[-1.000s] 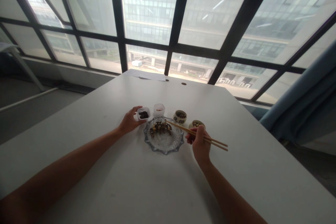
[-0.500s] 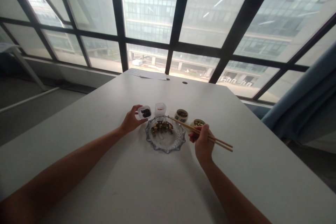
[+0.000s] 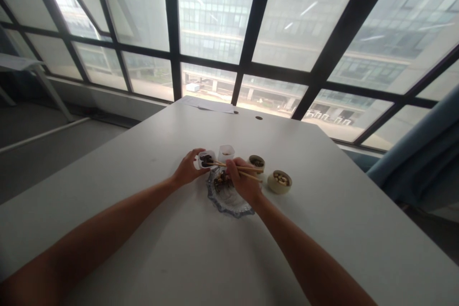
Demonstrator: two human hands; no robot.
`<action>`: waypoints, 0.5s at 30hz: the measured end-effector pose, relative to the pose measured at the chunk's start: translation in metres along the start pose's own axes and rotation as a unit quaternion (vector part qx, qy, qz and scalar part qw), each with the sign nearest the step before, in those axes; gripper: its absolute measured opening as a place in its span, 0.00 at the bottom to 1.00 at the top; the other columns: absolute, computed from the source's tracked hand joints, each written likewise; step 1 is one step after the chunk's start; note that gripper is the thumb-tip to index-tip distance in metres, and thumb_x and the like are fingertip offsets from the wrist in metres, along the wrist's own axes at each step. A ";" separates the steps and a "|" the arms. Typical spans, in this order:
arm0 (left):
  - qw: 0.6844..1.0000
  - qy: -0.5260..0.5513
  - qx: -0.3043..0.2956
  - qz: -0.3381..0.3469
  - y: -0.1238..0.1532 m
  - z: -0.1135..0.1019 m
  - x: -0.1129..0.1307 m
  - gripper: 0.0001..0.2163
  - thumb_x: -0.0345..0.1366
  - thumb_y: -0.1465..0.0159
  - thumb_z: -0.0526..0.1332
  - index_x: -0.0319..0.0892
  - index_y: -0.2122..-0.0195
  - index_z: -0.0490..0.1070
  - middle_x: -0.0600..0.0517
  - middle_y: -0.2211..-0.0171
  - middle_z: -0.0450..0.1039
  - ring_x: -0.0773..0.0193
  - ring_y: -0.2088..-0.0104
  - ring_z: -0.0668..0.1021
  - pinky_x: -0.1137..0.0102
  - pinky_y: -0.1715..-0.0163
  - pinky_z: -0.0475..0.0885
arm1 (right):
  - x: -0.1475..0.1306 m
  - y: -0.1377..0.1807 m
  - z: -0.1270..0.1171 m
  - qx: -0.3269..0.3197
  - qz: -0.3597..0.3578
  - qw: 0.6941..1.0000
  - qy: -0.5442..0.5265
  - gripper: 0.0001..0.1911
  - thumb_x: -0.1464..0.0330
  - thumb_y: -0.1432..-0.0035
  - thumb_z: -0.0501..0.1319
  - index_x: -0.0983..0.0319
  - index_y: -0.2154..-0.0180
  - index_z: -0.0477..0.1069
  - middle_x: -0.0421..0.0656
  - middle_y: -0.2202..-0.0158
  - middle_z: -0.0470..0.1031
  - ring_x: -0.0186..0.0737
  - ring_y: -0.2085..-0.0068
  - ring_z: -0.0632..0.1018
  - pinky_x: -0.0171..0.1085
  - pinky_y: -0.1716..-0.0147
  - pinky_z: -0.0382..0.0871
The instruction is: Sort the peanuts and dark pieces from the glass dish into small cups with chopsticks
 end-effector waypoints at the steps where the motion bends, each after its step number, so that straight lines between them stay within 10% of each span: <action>1: 1.000 0.001 -0.001 0.000 0.000 0.000 0.000 0.30 0.40 0.48 0.73 0.44 0.45 0.65 0.45 0.50 0.74 0.52 0.49 0.76 0.58 0.52 0.75 | 0.002 -0.001 0.000 0.004 0.001 1.000 -0.001 0.25 0.45 0.42 0.61 0.60 0.74 0.74 0.42 0.78 0.76 0.36 0.78 0.75 0.34 0.79 0.67; 8: 1.000 0.002 -0.009 -0.017 -0.001 0.001 -0.001 0.30 0.41 0.47 0.72 0.44 0.44 0.65 0.45 0.50 0.74 0.51 0.50 0.77 0.57 0.51 0.74 | -0.014 0.017 -0.040 0.141 -0.001 0.989 -0.039 0.30 0.42 0.43 0.59 0.61 0.78 0.73 0.40 0.86 0.70 0.33 0.85 0.68 0.33 0.86 0.61; 15: 0.999 0.001 -0.011 -0.034 -0.002 0.002 -0.004 0.30 0.40 0.48 0.72 0.44 0.44 0.66 0.45 0.51 0.75 0.53 0.52 0.78 0.58 0.53 0.75 | -0.004 0.044 -0.051 0.023 0.053 0.998 0.002 0.30 0.41 0.46 0.62 0.61 0.78 0.75 0.41 0.86 0.71 0.33 0.86 0.69 0.31 0.88 0.61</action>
Point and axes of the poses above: each hand's wrist, its own y-axis away from the middle knuckle, its own z-axis out of the palm, x = y × z, the point moved 1 cm from there along -y, towards the middle knuckle
